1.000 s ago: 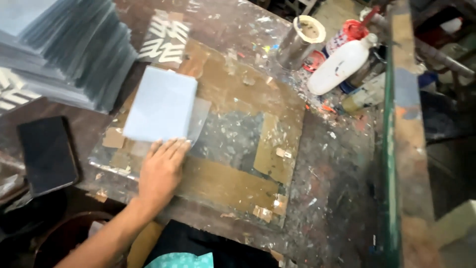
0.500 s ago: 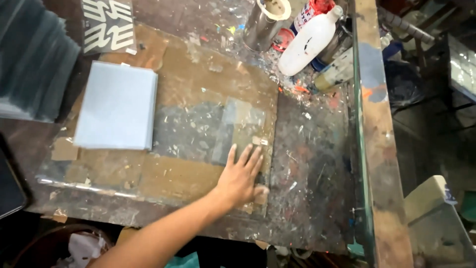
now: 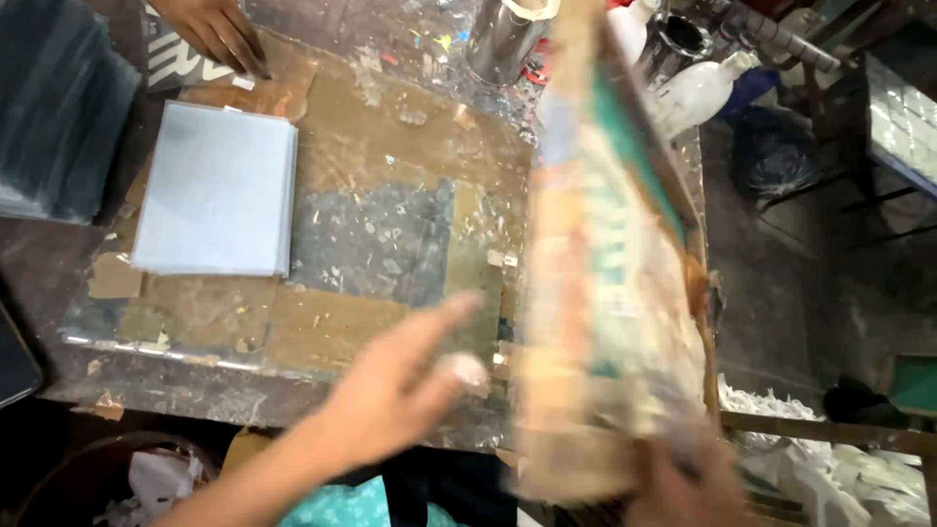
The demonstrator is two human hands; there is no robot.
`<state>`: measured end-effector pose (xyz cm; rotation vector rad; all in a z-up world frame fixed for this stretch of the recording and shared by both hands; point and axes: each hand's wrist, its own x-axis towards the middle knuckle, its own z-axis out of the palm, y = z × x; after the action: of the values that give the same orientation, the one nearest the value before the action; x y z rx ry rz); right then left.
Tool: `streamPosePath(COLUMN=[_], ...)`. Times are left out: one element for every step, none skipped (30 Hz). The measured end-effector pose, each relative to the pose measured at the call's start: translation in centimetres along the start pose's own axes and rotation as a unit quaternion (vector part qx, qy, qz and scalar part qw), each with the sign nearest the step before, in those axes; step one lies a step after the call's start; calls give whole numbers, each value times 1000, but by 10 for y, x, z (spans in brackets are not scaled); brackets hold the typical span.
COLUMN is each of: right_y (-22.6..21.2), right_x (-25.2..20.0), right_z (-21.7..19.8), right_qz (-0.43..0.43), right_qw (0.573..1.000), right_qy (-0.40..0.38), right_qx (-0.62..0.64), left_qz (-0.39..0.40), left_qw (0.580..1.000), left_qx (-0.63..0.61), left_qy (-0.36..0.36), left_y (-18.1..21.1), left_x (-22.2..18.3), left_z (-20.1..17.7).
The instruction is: Performing manual silk screen printing on small paper cards using a squeegee and white ink.
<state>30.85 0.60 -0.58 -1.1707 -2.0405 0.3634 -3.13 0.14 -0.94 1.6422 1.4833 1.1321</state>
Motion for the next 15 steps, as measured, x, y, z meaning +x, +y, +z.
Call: streamPosePath(right_y=[5, 3, 20, 37, 54, 43, 32, 21, 19, 17, 15, 17, 17, 17, 20], right_x=[26, 54, 45, 34, 24, 23, 23, 20, 26, 34, 42, 57, 73, 87, 107], right_z=[23, 50, 64, 79, 93, 95, 97, 99, 103, 106, 109, 117, 124, 132, 145], right_qz=[2, 3, 1, 10, 18, 17, 13, 11, 12, -4, -20, -25, 34, 95, 92], right_qw=[1000, 1000, 1000, 998, 990, 990, 984, 976, 976, 967, 957, 957, 948, 933, 934], right_qy=[2, 3, 4, -60, -125, -126, -169, -212, -214, -240, -267, -265, -300, -334, -334], right_qx=[-1, 0, 0, 33, 65, 65, 58, 52, 52, 81, 110, 111, 100, 89, 91], left_qz=[-8, -16, -15, -140, -264, -265, -279, -293, -295, -277, -256, -254, -268, -282, -282], left_qw=[993, 974, 974, 967, 943, 943, 944, 939, 939, 941, 936, 936, 934, 930, 930], left_qx=[-109, -215, -214, -183, -149, -150, -71, 9, 8, 86, 163, 164, 186, 207, 209], left_qy=[36, 72, 73, 106, 135, 136, 158, 177, 176, 177, 177, 182, 146, 108, 111], left_y=[4, 7, -1, -8, -17, -37, -58, -80, -82, -83, -84, -79, -74, -69, -74], left_x=[1, 3, 2, 1, 0, -4, -8, -12, -13, -13, -12, -4, 4, 10, 25], left_z=[-13, -27, -28, -30, -30, -22, -12, -3, -2, -1, -1, -8, -16, -23, -25])
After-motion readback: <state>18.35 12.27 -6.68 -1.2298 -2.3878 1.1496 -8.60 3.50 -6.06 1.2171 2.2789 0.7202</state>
